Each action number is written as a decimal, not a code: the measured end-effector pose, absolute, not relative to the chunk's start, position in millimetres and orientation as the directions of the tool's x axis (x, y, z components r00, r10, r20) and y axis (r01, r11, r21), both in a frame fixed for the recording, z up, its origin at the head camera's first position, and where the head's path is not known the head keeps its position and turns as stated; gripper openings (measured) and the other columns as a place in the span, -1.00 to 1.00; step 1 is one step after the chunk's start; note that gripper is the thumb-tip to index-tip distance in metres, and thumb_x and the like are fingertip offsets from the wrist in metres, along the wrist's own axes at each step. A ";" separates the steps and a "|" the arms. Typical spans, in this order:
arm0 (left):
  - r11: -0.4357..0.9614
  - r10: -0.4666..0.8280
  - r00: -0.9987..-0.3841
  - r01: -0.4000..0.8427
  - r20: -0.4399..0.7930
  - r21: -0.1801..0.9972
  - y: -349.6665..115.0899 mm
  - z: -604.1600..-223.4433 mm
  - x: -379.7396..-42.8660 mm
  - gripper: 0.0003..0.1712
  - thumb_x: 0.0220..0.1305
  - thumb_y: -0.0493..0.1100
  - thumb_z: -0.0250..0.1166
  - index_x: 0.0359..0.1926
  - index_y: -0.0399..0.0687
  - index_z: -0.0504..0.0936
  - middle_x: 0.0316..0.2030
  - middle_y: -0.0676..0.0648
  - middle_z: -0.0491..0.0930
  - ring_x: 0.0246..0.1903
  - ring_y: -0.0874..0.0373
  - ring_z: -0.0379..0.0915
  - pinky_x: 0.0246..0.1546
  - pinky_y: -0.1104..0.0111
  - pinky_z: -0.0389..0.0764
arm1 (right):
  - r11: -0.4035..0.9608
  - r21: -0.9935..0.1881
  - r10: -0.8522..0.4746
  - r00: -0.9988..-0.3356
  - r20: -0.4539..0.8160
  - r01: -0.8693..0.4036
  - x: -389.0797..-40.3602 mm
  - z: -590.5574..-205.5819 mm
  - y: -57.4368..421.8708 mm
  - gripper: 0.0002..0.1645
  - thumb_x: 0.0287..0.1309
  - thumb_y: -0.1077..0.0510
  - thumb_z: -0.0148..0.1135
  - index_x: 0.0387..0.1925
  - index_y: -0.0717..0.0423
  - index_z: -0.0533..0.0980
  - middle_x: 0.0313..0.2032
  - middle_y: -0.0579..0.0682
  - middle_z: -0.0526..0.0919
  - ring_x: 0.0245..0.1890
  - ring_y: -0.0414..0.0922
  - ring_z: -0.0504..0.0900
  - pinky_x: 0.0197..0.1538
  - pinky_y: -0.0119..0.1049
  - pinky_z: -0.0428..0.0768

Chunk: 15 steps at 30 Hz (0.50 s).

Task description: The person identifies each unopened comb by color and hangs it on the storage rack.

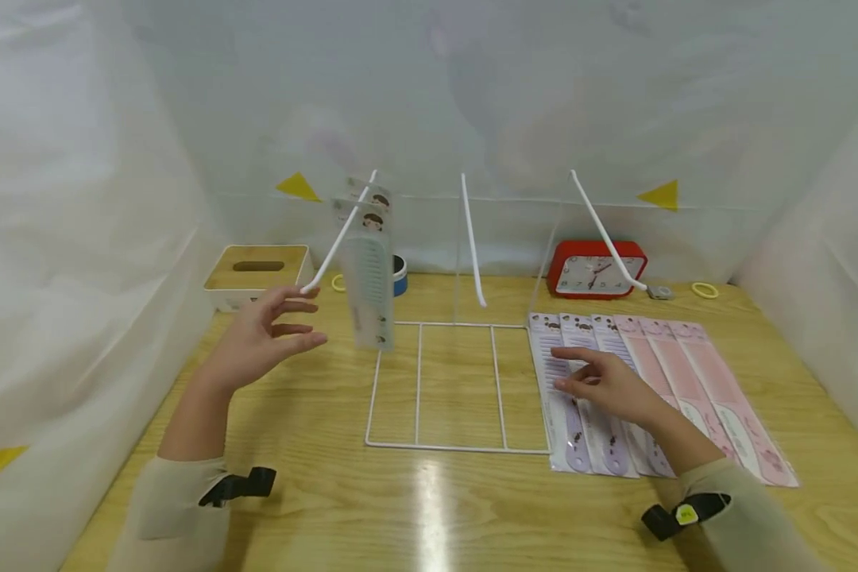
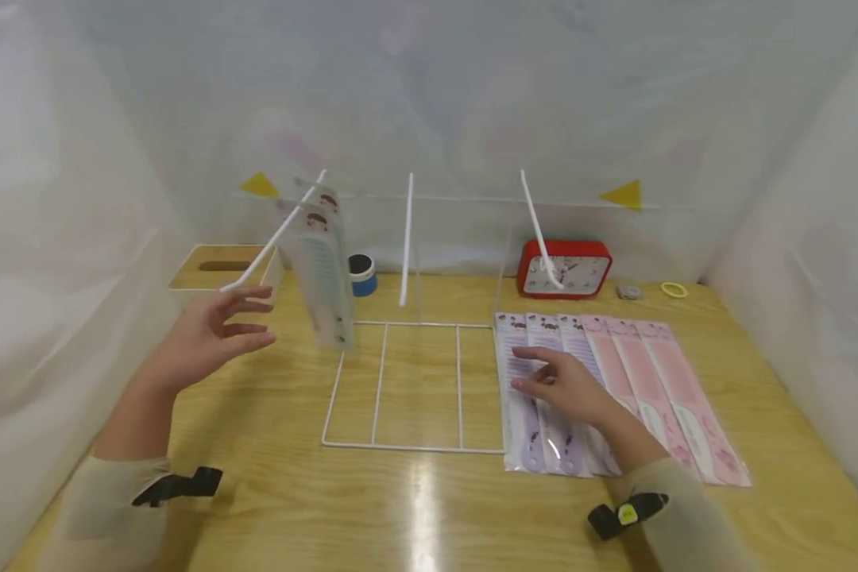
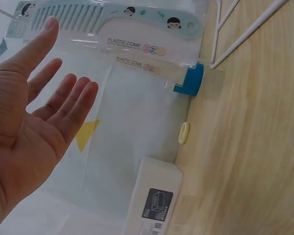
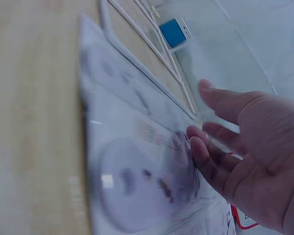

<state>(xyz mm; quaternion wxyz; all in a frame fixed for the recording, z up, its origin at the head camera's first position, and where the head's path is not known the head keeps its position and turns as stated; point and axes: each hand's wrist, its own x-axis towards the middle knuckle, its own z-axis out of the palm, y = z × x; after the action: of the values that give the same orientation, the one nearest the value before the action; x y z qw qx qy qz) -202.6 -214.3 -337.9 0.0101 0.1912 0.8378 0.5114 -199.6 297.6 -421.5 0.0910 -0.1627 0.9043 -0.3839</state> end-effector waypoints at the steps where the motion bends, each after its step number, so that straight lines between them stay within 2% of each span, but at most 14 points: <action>1: 0.417 0.342 -0.926 0.302 0.160 0.858 -214.6 -342.2 -199.8 -0.36 0.26 -0.17 0.42 0.32 -0.03 0.41 0.28 -0.08 0.39 0.18 0.11 0.46 0.07 0.39 0.69 | 0.673 -0.705 -0.360 -0.932 -0.050 -0.222 -205.5 -419.6 299.2 -0.30 0.24 -0.05 0.38 0.34 0.08 0.44 0.20 0.19 0.57 -0.21 -0.17 0.65 -0.30 -0.41 0.63; 4: 0.413 0.392 -0.914 0.276 0.104 0.868 -213.1 -358.4 -192.3 -0.45 0.24 -0.13 0.44 0.22 -0.02 0.50 0.26 -0.08 0.43 0.25 -0.12 0.39 0.13 0.31 0.67 | 0.714 -0.659 -0.364 -0.929 -0.061 -0.236 -220.8 -414.0 303.0 -0.24 0.20 -0.05 0.41 0.36 0.12 0.41 0.18 0.23 0.55 -0.32 -0.17 0.57 -0.40 -0.39 0.56; 6: 0.398 0.422 -0.904 0.248 0.064 0.884 -210.1 -369.9 -188.5 -0.45 0.21 -0.10 0.46 0.21 0.02 0.53 0.27 -0.11 0.44 0.25 -0.24 0.37 0.08 0.30 0.69 | 0.731 -0.644 -0.354 -0.932 -0.072 -0.228 -230.5 -412.3 305.3 -0.19 0.16 -0.05 0.44 0.38 0.10 0.39 -0.05 0.22 0.64 -0.46 -0.17 0.49 -0.50 -0.37 0.48; 8: 0.357 0.445 -0.895 0.205 0.027 0.911 -206.3 -380.5 -185.9 -0.43 0.19 -0.10 0.47 0.22 0.03 0.53 0.30 -0.17 0.41 0.25 -0.31 0.36 0.03 0.32 0.71 | 0.735 -0.641 -0.351 -0.933 -0.079 -0.222 -239.8 -412.6 306.5 -0.16 0.14 -0.02 0.46 0.40 0.10 0.36 -0.27 0.16 0.64 -0.55 -0.19 0.42 -0.54 -0.37 0.42; 11: 0.289 0.474 -0.881 0.142 -0.013 0.947 -200.3 -394.0 -181.2 -0.35 0.16 -0.12 0.49 0.26 -0.07 0.51 0.35 -0.27 0.35 0.27 -0.38 0.32 -0.03 0.33 0.73 | 0.746 -0.640 -0.334 -0.935 -0.117 -0.186 -252.8 -416.1 307.0 -0.09 0.08 -0.01 0.50 0.43 0.03 0.33 -0.44 0.04 0.55 -0.62 -0.20 0.35 -0.58 -0.37 0.37; 13: 0.255 0.489 -0.871 0.104 -0.036 0.961 -197.4 -402.2 -176.9 -0.31 0.13 -0.17 0.51 0.27 -0.18 0.50 0.35 -0.30 0.34 0.26 -0.38 0.33 -0.04 0.33 0.74 | 0.755 -0.633 -0.333 -0.932 -0.143 -0.173 -259.4 -418.2 305.3 -0.04 0.05 0.00 0.53 0.45 0.02 0.30 -0.41 0.05 0.54 -0.60 -0.19 0.36 -0.57 -0.37 0.37; 15: 0.235 0.501 -0.864 0.085 -0.046 0.968 -193.7 -410.2 -173.1 -0.29 0.12 -0.20 0.51 0.28 -0.27 0.48 0.32 -0.33 0.37 0.23 -0.35 0.37 -0.05 0.33 0.74 | 0.766 -0.620 -0.332 -0.930 -0.159 -0.168 -264.6 -419.0 303.8 0.01 0.02 -0.01 0.55 0.47 0.02 0.28 -0.24 0.10 0.58 -0.57 -0.17 0.39 -0.54 -0.36 0.39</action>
<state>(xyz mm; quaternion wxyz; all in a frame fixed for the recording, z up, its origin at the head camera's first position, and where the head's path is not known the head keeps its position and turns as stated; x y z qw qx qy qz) -173.1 -193.7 -410.2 0.1769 0.1914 0.7656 0.5881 -264.6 303.8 -419.0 0.1307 -0.1343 0.9307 -0.3142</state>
